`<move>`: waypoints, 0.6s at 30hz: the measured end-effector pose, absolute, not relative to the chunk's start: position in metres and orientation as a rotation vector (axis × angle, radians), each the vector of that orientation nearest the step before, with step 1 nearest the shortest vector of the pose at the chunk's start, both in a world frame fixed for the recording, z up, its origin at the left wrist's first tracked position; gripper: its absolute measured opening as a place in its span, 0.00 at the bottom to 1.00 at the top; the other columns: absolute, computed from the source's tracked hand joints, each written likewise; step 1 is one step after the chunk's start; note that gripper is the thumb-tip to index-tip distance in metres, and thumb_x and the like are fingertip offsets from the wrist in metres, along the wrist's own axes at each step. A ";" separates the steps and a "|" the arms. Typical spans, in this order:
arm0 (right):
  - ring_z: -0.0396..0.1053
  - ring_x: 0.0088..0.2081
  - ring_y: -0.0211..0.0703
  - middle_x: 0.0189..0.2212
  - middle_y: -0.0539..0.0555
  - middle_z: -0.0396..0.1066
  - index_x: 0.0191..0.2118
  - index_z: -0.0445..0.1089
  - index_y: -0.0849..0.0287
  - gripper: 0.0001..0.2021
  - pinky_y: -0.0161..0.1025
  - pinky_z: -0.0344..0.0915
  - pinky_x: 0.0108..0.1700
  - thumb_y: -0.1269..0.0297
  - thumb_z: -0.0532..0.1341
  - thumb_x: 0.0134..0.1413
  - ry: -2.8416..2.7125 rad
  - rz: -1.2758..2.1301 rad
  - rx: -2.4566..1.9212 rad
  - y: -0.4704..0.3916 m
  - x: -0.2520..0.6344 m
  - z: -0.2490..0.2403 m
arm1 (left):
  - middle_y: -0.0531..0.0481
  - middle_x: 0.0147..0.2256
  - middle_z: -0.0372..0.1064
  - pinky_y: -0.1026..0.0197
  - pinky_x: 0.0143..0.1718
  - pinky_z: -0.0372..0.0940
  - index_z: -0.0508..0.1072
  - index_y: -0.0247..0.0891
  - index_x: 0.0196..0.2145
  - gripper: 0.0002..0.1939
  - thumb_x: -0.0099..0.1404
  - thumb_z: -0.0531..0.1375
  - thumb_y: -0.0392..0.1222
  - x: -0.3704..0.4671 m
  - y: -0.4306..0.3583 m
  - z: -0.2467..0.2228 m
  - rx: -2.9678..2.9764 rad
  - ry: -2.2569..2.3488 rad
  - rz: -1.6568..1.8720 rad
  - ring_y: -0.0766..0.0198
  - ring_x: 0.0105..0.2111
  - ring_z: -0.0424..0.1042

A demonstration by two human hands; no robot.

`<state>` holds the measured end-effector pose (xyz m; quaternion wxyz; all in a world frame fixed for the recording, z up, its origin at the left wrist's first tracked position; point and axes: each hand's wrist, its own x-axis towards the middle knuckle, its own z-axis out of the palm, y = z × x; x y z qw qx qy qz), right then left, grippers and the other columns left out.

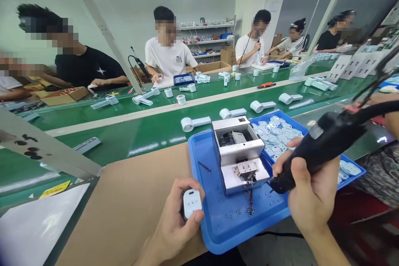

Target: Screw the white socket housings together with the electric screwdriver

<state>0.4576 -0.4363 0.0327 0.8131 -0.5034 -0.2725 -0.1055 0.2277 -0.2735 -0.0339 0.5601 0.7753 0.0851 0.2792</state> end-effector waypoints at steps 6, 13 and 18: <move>0.82 0.43 0.78 0.34 0.64 0.80 0.37 0.89 0.38 0.24 0.65 0.78 0.34 0.29 0.64 0.72 -0.671 -0.158 -1.541 -0.484 0.518 -0.005 | 0.50 0.42 0.77 0.59 0.33 0.63 0.67 0.47 0.56 0.19 0.80 0.70 0.56 0.222 -0.228 0.009 2.189 0.251 0.674 0.60 0.31 0.72; 0.81 0.40 0.90 0.37 0.66 0.83 0.30 0.88 0.34 0.24 0.83 0.72 0.40 0.22 0.67 0.53 -0.897 -0.159 -1.939 -0.494 0.607 -0.066 | 0.42 0.53 0.83 0.48 0.48 0.76 0.71 0.41 0.64 0.18 0.82 0.65 0.46 0.252 -0.092 0.051 2.839 0.750 0.157 0.46 0.44 0.85; 0.76 0.27 0.82 0.32 0.64 0.79 0.21 0.81 0.35 0.17 0.79 0.72 0.32 0.35 0.68 0.51 -0.943 -0.273 -1.984 -0.491 0.618 -0.101 | 0.38 0.64 0.80 0.40 0.61 0.82 0.78 0.37 0.67 0.20 0.84 0.71 0.46 0.279 -0.028 0.031 2.918 0.890 0.026 0.46 0.58 0.84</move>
